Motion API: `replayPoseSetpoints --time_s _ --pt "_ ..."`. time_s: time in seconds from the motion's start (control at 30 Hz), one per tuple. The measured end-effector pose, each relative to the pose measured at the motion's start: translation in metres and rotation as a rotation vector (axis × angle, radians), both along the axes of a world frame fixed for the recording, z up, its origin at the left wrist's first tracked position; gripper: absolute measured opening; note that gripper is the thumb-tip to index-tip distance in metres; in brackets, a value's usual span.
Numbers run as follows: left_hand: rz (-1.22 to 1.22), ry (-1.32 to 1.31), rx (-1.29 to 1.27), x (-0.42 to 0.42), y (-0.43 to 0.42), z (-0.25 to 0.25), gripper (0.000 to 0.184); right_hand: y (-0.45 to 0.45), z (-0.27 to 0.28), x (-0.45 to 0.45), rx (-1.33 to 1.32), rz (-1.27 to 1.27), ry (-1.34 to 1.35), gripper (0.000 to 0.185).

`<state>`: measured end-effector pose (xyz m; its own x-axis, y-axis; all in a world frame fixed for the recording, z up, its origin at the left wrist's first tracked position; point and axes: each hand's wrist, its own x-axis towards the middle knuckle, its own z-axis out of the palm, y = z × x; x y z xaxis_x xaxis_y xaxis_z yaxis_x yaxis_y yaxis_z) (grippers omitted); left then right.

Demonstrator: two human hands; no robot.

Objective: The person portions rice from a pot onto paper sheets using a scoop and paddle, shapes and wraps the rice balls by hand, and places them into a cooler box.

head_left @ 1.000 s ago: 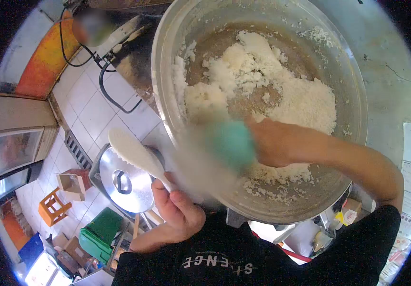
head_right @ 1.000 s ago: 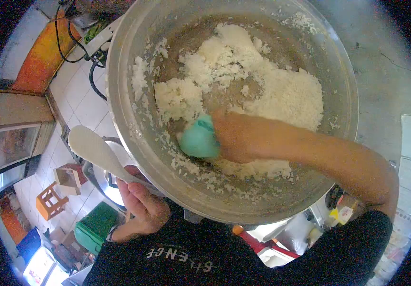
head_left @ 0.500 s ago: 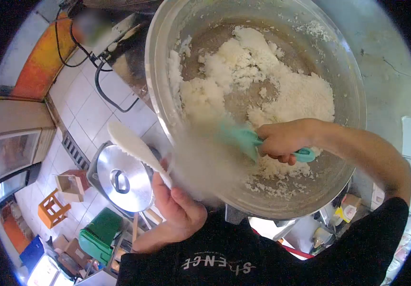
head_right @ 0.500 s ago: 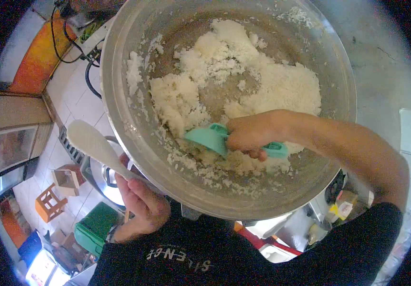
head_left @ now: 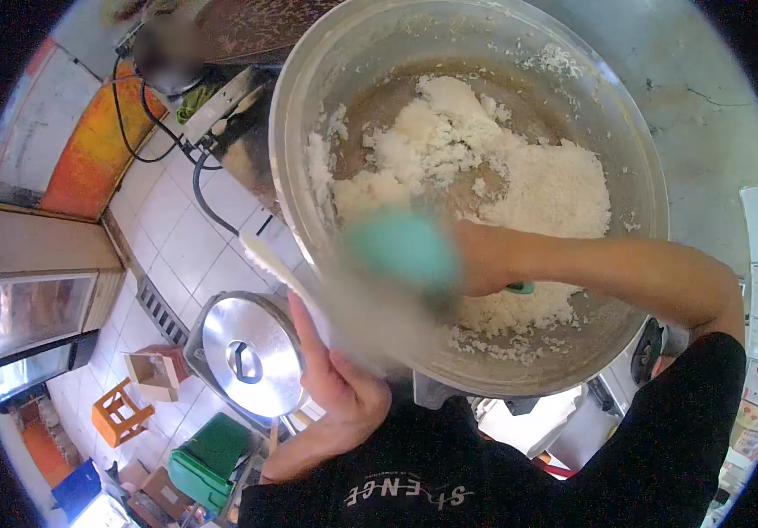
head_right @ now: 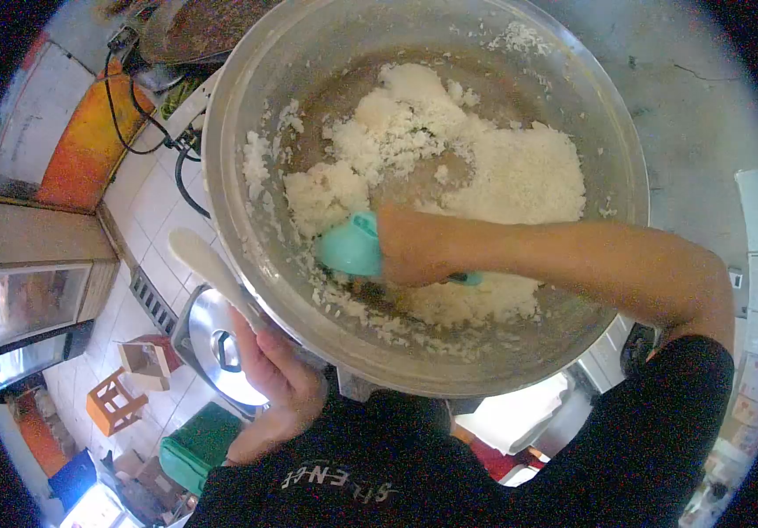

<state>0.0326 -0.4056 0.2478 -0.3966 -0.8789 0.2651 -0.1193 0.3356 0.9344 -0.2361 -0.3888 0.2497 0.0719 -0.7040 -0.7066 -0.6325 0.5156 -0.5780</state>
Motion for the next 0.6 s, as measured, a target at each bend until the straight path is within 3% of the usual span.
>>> replayPoseSetpoints --time_s 0.07,0.13,0.2,0.3,0.33,0.37,0.4,0.43,0.5,0.57,0.6 --pt "0.006 -0.030 -0.032 0.000 -0.001 0.006 0.058 0.001 0.005 -0.003 0.293 -0.006 -0.145 0.019" --pt "-0.015 -0.062 -0.028 0.003 -0.002 0.008 0.057 0.001 0.009 -0.012 0.423 -0.021 -0.204 0.020" --pt "-0.036 -0.059 -0.015 0.003 -0.009 0.010 0.056 -0.003 0.012 -0.030 0.906 -0.131 -0.529 0.008" --pt "-0.045 -0.194 -0.271 0.012 -0.030 0.027 0.055 -0.002 0.047 -0.048 0.896 -0.203 -0.728 0.010" --pt "-0.016 -0.158 -0.125 0.016 -0.039 0.043 0.051 0.001 0.057 -0.056 0.882 -0.196 -0.705 0.010" --pt "0.011 -0.118 0.021 0.022 -0.047 0.060 0.047 0.008 0.067 -0.063 0.815 -0.380 -0.773 0.009" --pt "-0.023 -0.142 -0.065 0.025 -0.058 0.077 0.045 0.012 0.078 -0.066 0.738 -0.561 -0.838 0.009" --pt "-0.052 -0.162 -0.151 0.022 -0.070 0.095 0.042 0.015 0.091 -0.062 0.720 -0.550 -0.810 0.009" --pt "-0.215 -0.102 -0.337 -0.003 -0.091 0.114 0.040 0.027 0.118 -0.046 0.294 -0.857 -0.887 0.011" --pt "-0.364 -0.139 -0.372 -0.037 -0.092 0.136 0.036 0.034 0.136 -0.030 0.213 -0.863 -0.976 0.018" --pt "-0.431 -0.157 -0.387 -0.055 -0.089 0.145 0.034 0.037 0.155 -0.011 0.102 -1.012 -0.959 0.015"
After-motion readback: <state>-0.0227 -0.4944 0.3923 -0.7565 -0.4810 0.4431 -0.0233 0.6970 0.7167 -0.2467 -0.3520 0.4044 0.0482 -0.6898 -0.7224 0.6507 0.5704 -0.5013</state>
